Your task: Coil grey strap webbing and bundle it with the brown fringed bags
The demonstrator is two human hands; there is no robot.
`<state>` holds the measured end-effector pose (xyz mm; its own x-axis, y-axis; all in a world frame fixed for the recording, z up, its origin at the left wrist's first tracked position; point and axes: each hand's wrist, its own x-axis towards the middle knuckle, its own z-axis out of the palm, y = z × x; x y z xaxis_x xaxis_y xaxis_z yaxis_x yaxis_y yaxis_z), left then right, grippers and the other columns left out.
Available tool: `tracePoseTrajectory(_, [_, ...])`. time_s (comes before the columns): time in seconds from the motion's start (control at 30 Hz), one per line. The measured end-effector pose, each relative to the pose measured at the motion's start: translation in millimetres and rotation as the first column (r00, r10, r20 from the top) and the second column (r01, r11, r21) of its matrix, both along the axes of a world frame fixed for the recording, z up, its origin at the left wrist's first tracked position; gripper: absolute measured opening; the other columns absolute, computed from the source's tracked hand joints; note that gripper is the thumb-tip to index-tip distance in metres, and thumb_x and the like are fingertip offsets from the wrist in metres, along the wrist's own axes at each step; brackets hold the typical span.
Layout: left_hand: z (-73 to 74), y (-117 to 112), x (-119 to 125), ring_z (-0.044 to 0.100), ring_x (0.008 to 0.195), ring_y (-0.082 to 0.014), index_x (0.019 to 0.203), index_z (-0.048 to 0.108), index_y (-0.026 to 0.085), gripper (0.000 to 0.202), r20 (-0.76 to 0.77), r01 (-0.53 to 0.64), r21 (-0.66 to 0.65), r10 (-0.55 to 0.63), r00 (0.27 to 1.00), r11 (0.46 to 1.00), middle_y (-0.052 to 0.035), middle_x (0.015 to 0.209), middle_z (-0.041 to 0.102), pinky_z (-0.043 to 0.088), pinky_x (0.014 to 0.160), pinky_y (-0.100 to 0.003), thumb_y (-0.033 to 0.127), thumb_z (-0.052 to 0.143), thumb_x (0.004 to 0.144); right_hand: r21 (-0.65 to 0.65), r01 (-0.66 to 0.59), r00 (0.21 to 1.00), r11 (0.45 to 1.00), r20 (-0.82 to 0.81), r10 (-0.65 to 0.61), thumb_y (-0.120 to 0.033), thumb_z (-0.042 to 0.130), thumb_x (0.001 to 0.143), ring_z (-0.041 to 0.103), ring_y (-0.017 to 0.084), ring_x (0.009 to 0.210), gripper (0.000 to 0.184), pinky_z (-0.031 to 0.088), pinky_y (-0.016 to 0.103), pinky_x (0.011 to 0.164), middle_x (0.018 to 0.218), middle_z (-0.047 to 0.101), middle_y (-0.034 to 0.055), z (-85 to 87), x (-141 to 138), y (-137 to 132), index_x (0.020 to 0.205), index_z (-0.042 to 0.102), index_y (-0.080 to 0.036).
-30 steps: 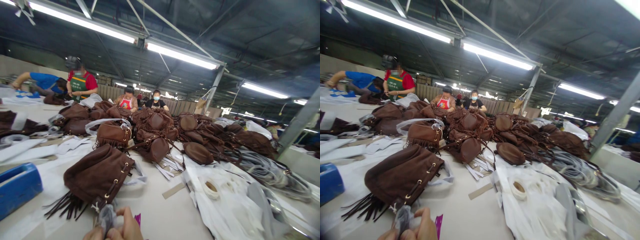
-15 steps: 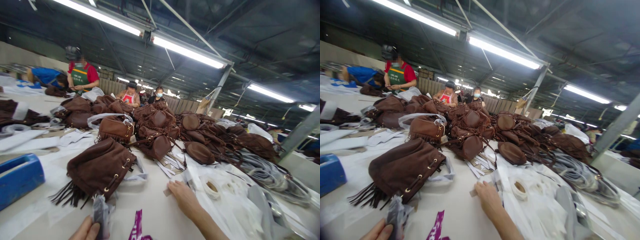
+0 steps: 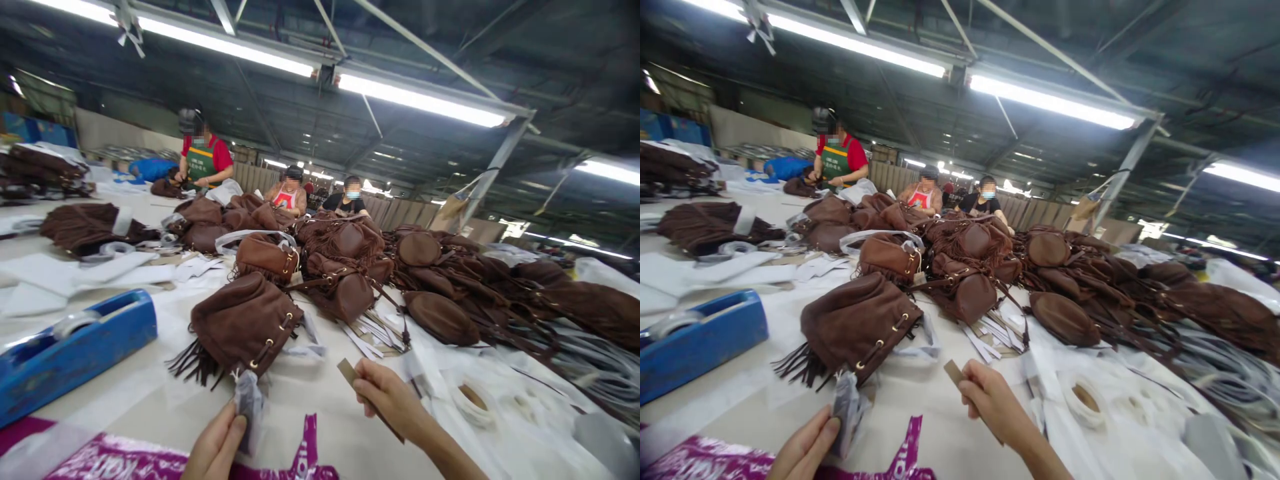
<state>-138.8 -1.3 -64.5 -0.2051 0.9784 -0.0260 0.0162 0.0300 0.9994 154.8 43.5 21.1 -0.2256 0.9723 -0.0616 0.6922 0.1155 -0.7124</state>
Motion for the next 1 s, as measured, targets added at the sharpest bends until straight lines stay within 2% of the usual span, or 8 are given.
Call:
tracePoseTrajectory(0.1, [15.1, -4, 1, 0.056, 0.114, -0.0327, 0.105, 0.070, 0.015, 0.051, 0.012, 0.151, 0.045, -0.152, 0.988, 0.988, -0.0087, 0.110, 0.069, 0.039, 0.105, -0.040, 0.056, 0.060, 0.077, -0.122, -0.016, 0.990, 0.992, -0.140, -0.001, -0.035, 0.038, 0.086, 0.042, 0.009, 0.038, 0.019, 0.030, 0.021, 0.041, 0.058, 0.049, -0.0069, -6.9, -26, -12, 0.072, 0.041, -0.023])
tracePoseTrajectory(0.23, [31.1, -10, 4, 0.059, 0.102, -0.0288, 0.105, 0.068, 0.014, 0.046, 0.020, 0.177, 0.094, -0.180, 0.984, 0.980, -0.0091, 0.107, 0.068, 0.044, 0.096, -0.035, 0.052, 0.055, 0.083, 0.269, -0.036, 0.963, 0.963, 0.266, -0.038, -0.024, 0.041, 0.088, 0.058, 0.017, 0.063, 0.016, 0.039, 0.026, 0.057, 0.068, 0.057, 0.0014, -19.2, -43, -20, 0.073, 0.048, -0.022])
tracePoseTrajectory(0.33, [35.2, -12, 5, 0.060, 0.091, -0.0258, 0.096, 0.068, 0.014, 0.043, 0.021, 0.175, 0.118, -0.179, 0.984, 0.977, -0.0081, 0.095, 0.069, 0.046, 0.088, -0.032, 0.052, 0.053, 0.086, 0.323, -0.099, 0.865, 0.941, 0.496, -0.079, -0.010, 0.042, 0.080, 0.060, 0.021, 0.071, 0.017, 0.039, 0.028, 0.060, 0.079, 0.062, 0.0066, -27.3, -43, -19, 0.071, 0.050, -0.022])
tracePoseTrajectory(0.4, [35.4, -11, 5, 0.060, 0.086, -0.0252, 0.088, 0.069, 0.014, 0.044, 0.036, 0.202, 0.119, -0.207, 0.978, 0.972, -0.0081, 0.088, 0.069, 0.046, 0.085, -0.032, 0.054, 0.051, 0.086, 0.254, -0.076, 0.919, 0.964, 0.392, -0.031, -0.014, 0.040, 0.083, 0.060, 0.019, 0.067, 0.017, 0.041, 0.027, 0.060, 0.074, 0.062, 0.0049, -28.2, -43, -20, 0.070, 0.048, -0.022])
tracePoseTrajectory(0.47, [34.8, -10, 4, 0.061, 0.090, -0.0265, 0.089, 0.070, 0.014, 0.047, 0.094, 0.232, 0.116, -0.244, 0.965, 0.966, -0.0089, 0.088, 0.069, 0.045, 0.089, -0.034, 0.058, 0.053, 0.085, 0.120, -0.023, 0.993, 0.992, 0.117, 0.009, -0.027, 0.037, 0.091, 0.056, 0.015, 0.054, 0.021, 0.040, 0.024, 0.052, 0.061, 0.058, -0.0003, -26.1, -47, -23, 0.071, 0.044, -0.023])
tracePoseTrajectory(0.6, [32.1, -7, 5, 0.058, 0.107, -0.0303, 0.102, 0.070, 0.016, 0.054, 0.248, 0.236, 0.136, -0.264, 0.932, 0.962, -0.0100, 0.101, 0.070, 0.040, 0.102, -0.040, 0.063, 0.059, 0.078, -0.140, -0.052, 0.958, 0.989, -0.286, 0.010, -0.051, 0.046, 0.088, 0.032, 0.008, 0.034, 0.034, 0.021, 0.020, 0.036, 0.044, 0.039, -0.0093, -24.3, -70, -32, 0.068, 0.042, -0.024])
tracePoseTrajectory(0.77, [29.2, -8, 8, 0.053, 0.116, -0.0314, 0.109, 0.069, 0.017, 0.053, 0.258, 0.228, 0.166, -0.266, 0.929, 0.959, -0.0097, 0.113, 0.067, 0.034, 0.109, -0.042, 0.060, 0.062, 0.079, -0.095, -0.109, 0.916, 0.990, -0.397, 0.063, -0.057, 0.056, 0.082, 0.030, 0.008, 0.045, 0.040, 0.022, 0.022, 0.043, 0.051, 0.038, -0.0072, -31.9, -96, -32, 0.065, 0.049, -0.021])
tracePoseTrajectory(1.0, [36.1, -13, 10, 0.055, 0.114, -0.0317, 0.110, 0.070, 0.017, 0.055, 0.341, 0.179, 0.147, -0.220, 0.914, 0.973, -0.0090, 0.112, 0.068, 0.039, 0.105, -0.039, 0.061, 0.064, 0.077, -0.184, -0.158, 0.838, 0.970, -0.545, 0.033, -0.063, 0.058, 0.078, 0.026, 0.008, 0.050, 0.046, 0.018, 0.022, 0.043, 0.057, 0.033, -0.0073, -41.9, -107, -26, 0.067, 0.048, -0.020])
